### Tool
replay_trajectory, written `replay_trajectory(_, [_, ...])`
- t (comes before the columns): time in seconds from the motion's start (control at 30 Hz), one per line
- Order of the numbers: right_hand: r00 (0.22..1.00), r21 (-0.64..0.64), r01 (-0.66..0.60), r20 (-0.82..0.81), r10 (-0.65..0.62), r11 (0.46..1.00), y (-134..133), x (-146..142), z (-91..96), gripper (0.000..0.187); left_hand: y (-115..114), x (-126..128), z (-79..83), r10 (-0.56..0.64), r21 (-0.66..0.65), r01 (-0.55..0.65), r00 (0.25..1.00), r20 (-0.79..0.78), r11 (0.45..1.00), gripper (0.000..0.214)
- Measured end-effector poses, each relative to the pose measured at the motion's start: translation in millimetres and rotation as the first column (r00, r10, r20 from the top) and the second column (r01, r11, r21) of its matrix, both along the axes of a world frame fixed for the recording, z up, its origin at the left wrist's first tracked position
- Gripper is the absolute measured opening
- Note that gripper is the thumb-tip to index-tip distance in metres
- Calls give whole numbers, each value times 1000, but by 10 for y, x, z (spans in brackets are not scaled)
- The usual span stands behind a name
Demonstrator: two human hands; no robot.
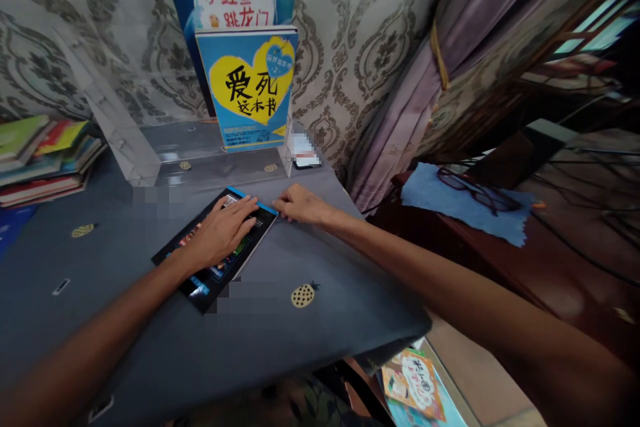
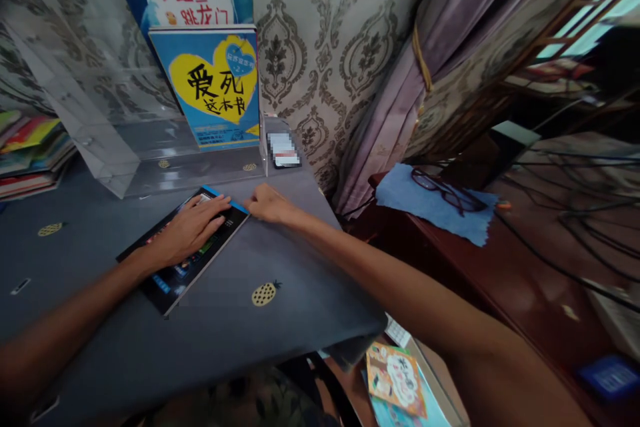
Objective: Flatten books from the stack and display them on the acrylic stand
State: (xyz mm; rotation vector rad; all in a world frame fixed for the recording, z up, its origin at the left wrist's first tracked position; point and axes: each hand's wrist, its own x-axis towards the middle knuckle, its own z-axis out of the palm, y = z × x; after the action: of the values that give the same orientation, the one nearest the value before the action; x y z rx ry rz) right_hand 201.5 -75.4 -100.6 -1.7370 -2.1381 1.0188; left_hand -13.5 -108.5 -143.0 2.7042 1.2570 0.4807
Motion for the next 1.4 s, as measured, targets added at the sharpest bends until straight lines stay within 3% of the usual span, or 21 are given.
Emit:
replay_trajectory(0.17, [959, -194, 81, -254, -130, 978, -5, -14, -80, 34, -29, -37, 25, -35, -53, 36, 999, 11, 998, 50])
replay_trajectory(0.33, [751, -354, 34, -608, -258, 935, -90, -9, -184, 26, -38, -74, 36, -65, -79, 66, 998, 18, 995, 60])
replay_trajectory(0.47, [610, -343, 21, -740, -284, 939, -165, 3, -274, 21, -132, 14, 78, -20, -40, 21, 999, 43, 999, 62])
replay_trajectory(0.6, [505, -252, -43, -841, -196, 967, -229, 53, -342, 21, -303, 200, 169, 92, 34, -92, 996, -11, 995, 46])
replay_trajectory(0.73, [517, -150, -77, -851, -89, 986, -261, 94, -385, 19, -394, 293, 221, 137, 125, -124, 985, -100, 984, 28])
replay_trajectory(0.93, [526, -144, -119, -848, -61, 982, -224, 102, -434, 14, -395, 272, 184, 150, 211, -128, 984, -91, 969, 33])
replay_trajectory(1.17, [523, -126, -128, -852, -41, 984, -201, 104, -479, 11, -398, 271, 185, 118, 219, -101, 991, -69, 971, 39])
replay_trajectory(1.4, [573, 35, -227, -804, 163, 973, -234, 156, -481, 24, -381, 211, 263, 81, 169, -68, 994, -74, 983, 41])
